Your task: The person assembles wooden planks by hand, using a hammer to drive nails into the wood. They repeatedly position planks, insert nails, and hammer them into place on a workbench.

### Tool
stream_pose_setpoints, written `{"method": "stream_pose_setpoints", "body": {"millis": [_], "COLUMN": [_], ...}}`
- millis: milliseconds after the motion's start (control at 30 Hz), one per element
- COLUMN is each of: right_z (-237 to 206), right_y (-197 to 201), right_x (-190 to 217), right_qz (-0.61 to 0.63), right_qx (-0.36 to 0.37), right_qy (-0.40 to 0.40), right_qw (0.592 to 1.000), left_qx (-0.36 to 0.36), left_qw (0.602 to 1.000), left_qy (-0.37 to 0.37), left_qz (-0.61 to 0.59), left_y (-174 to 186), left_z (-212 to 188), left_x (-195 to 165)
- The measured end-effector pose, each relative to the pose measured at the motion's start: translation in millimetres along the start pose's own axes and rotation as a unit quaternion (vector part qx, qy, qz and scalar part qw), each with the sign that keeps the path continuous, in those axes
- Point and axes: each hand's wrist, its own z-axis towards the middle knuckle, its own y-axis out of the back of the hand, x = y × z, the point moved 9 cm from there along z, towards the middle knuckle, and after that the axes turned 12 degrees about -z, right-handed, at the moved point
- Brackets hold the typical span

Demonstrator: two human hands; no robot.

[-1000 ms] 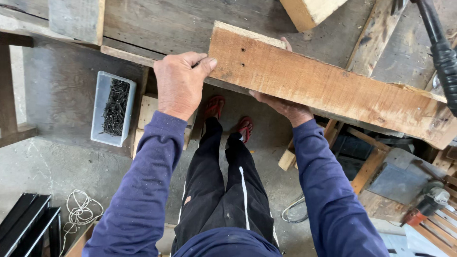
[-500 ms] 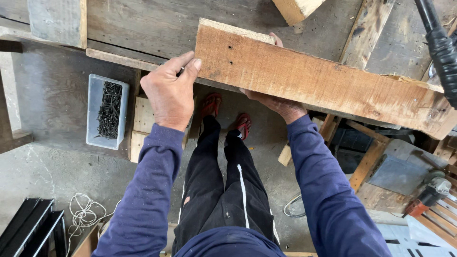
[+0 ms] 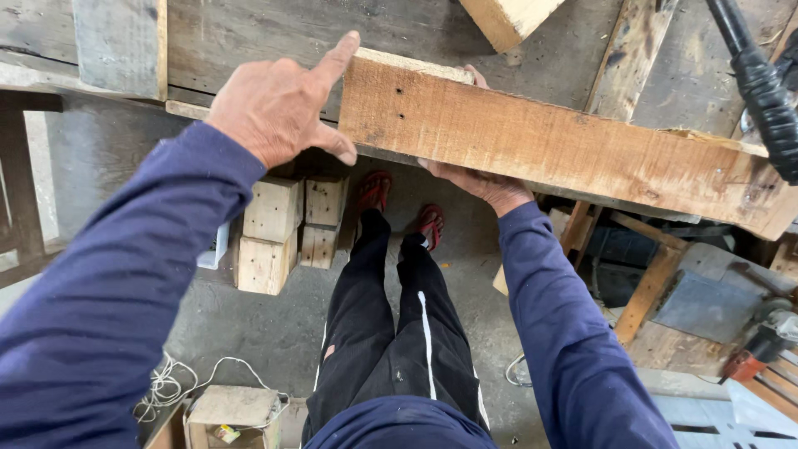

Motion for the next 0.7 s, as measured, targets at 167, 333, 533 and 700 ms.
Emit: {"method": "stream_pose_setpoints", "body": {"millis": [167,333,533,700], "right_z": [-0.9,-1.4,1.3,1.1], "right_y": [2.9,3.0,1.5,2.4], "right_x": [-5.3,-9.7,-10.1,-3.8], "right_qz": [0.025,-0.060,-0.031,-0.034], "right_qx": [-0.010,-0.010,0.001,0.005], "right_qy": [-0.009,-0.013,-0.015,-0.010], "right_qw": [1.000,0.998,0.999,0.999], "left_qx": [-0.030,-0.021,-0.014,-0.020], "left_qw": [0.995,0.995,0.995,0.993], "left_qy": [-0.070,-0.074,-0.072,-0.076], "left_qz": [0.058,0.067,0.067,0.086], "left_y": [4.1,-5.7,-11.2,-6.5], "left_z": [7.4,9.5,12.5,10.5], "left_x": [-15.6,-13.8,-11.7,-16.5]}}
